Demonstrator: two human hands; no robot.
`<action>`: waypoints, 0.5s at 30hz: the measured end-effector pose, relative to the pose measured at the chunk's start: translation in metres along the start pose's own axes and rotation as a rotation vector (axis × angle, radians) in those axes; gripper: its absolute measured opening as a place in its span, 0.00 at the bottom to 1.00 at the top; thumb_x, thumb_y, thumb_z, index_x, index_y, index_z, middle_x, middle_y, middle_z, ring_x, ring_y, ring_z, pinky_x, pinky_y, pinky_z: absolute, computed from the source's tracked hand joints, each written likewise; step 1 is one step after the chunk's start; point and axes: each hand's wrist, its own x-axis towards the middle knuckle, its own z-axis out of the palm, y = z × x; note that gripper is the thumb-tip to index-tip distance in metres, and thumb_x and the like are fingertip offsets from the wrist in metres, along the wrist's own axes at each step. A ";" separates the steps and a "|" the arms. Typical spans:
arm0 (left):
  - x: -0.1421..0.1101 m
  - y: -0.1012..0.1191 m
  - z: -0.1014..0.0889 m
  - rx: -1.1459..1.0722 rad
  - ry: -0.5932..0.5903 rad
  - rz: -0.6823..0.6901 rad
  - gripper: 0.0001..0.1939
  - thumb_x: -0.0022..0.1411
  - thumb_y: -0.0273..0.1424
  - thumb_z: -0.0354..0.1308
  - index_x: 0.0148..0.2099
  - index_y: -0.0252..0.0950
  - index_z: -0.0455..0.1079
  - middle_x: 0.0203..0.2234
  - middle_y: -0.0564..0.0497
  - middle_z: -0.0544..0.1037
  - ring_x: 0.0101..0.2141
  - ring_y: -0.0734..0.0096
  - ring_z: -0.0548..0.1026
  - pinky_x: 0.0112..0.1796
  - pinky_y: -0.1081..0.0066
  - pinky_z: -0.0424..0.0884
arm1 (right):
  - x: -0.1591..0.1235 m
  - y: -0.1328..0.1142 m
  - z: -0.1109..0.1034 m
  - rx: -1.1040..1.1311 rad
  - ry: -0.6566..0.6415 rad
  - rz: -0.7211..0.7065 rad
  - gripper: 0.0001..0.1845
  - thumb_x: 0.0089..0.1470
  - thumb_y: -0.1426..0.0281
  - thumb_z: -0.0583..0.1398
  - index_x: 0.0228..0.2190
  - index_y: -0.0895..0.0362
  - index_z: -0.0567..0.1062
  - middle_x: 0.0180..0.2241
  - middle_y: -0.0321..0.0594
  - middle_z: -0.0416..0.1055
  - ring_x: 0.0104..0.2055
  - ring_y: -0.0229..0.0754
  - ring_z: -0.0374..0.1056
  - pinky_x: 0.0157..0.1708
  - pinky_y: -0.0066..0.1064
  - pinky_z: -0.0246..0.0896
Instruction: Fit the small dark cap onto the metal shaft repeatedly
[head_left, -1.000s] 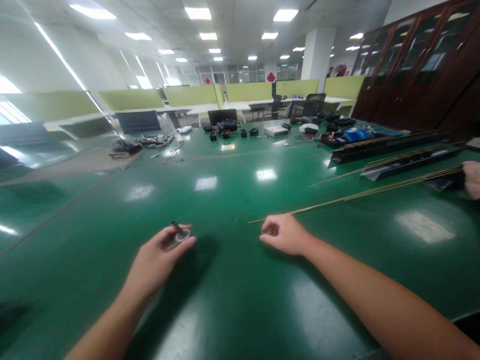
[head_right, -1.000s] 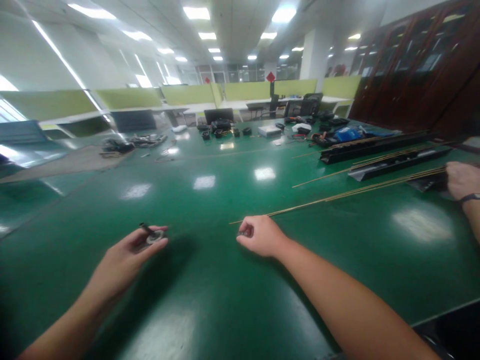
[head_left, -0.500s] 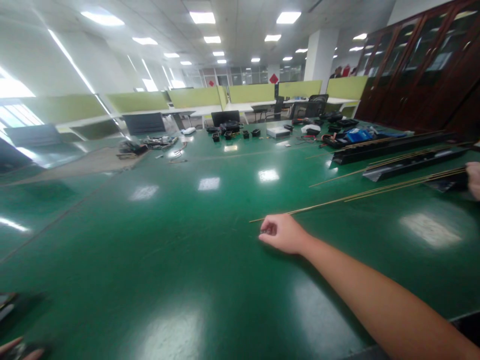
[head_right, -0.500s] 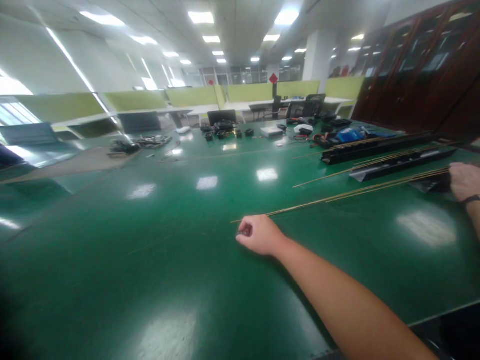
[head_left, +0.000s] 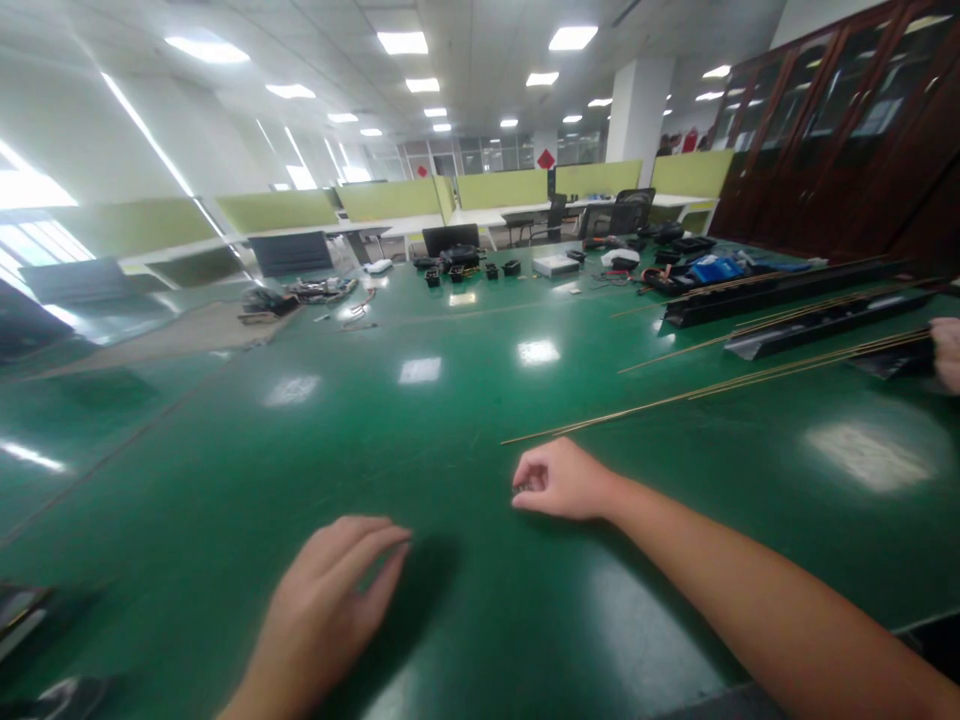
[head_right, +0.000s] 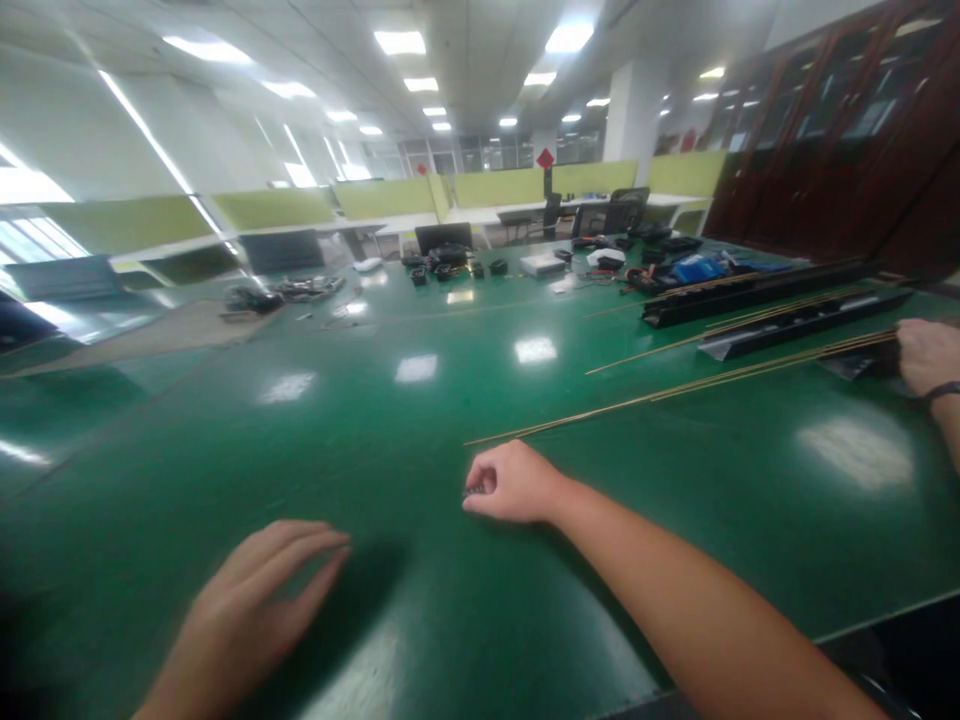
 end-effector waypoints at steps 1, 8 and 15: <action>0.011 0.009 0.015 0.001 -0.091 0.108 0.08 0.59 0.31 0.61 0.42 0.45 0.75 0.37 0.52 0.78 0.37 0.66 0.75 0.40 0.66 0.71 | 0.000 -0.001 0.000 0.004 -0.014 -0.002 0.11 0.44 0.65 0.68 0.30 0.59 0.80 0.22 0.34 0.72 0.23 0.34 0.65 0.24 0.24 0.55; 0.067 0.057 0.087 0.034 -0.296 0.401 0.15 0.62 0.24 0.55 0.51 0.37 0.69 0.41 0.46 0.76 0.36 0.63 0.72 0.35 0.65 0.67 | 0.003 0.002 -0.008 0.249 -0.256 -0.011 0.10 0.41 0.68 0.69 0.27 0.62 0.78 0.22 0.30 0.69 0.25 0.34 0.62 0.25 0.23 0.56; 0.072 0.044 0.080 -0.060 -0.225 0.366 0.09 0.67 0.27 0.52 0.43 0.39 0.74 0.35 0.51 0.79 0.34 0.67 0.73 0.35 0.67 0.65 | 0.006 0.009 -0.014 0.406 -0.318 0.070 0.16 0.41 0.64 0.70 0.32 0.62 0.80 0.24 0.33 0.72 0.25 0.34 0.65 0.26 0.24 0.58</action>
